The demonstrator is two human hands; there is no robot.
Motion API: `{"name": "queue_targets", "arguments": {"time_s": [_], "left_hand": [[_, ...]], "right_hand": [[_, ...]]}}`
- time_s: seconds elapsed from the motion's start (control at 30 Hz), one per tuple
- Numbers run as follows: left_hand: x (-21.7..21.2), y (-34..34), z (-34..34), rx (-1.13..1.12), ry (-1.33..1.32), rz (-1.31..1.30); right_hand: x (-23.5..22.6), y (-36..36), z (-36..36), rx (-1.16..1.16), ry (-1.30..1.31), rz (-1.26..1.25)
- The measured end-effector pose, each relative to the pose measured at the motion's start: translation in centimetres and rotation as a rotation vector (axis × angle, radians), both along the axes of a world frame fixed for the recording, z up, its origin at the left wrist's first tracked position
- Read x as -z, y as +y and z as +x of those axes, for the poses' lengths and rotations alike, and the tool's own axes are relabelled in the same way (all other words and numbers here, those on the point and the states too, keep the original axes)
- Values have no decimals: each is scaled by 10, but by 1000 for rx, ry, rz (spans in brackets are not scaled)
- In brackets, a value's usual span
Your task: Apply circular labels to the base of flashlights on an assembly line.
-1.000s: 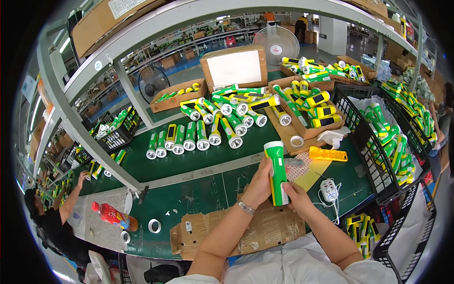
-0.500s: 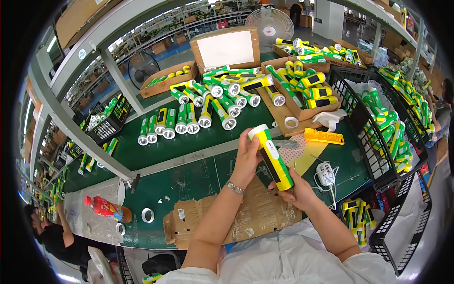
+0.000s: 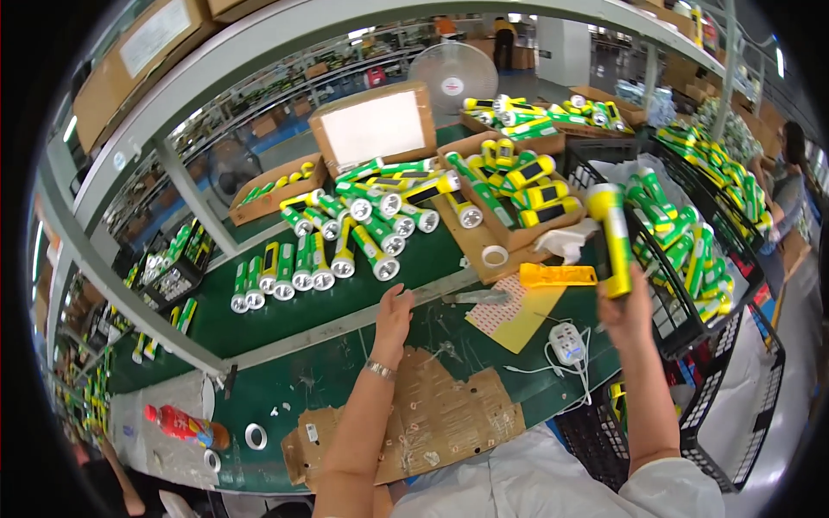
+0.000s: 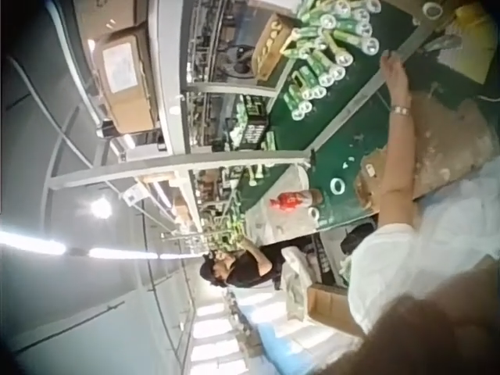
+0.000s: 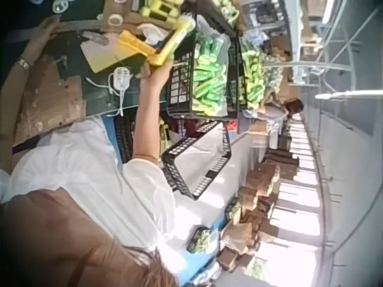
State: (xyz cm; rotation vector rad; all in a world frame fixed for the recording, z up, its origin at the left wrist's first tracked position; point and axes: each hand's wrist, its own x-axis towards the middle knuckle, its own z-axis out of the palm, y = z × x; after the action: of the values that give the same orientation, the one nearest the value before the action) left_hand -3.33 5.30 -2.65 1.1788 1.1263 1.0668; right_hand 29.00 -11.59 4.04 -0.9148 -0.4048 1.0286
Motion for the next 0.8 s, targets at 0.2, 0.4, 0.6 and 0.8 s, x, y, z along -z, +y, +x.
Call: {"name": "queue_targets", "arguments": {"time_s": [0.2, 0.4, 0.6, 0.8], "left_hand": [[33, 68, -22, -463, 697, 201], [17, 92, 7, -502, 965, 58], [20, 105, 26, -555, 1056, -3], [13, 63, 4, -584, 679, 494]], "right_hand": [[-22, 10, 108, 405, 36, 24], [-9, 23, 200, 348, -101, 4], [3, 29, 190, 746, -403, 92], [-2, 4, 0, 122, -890, 31]]}}
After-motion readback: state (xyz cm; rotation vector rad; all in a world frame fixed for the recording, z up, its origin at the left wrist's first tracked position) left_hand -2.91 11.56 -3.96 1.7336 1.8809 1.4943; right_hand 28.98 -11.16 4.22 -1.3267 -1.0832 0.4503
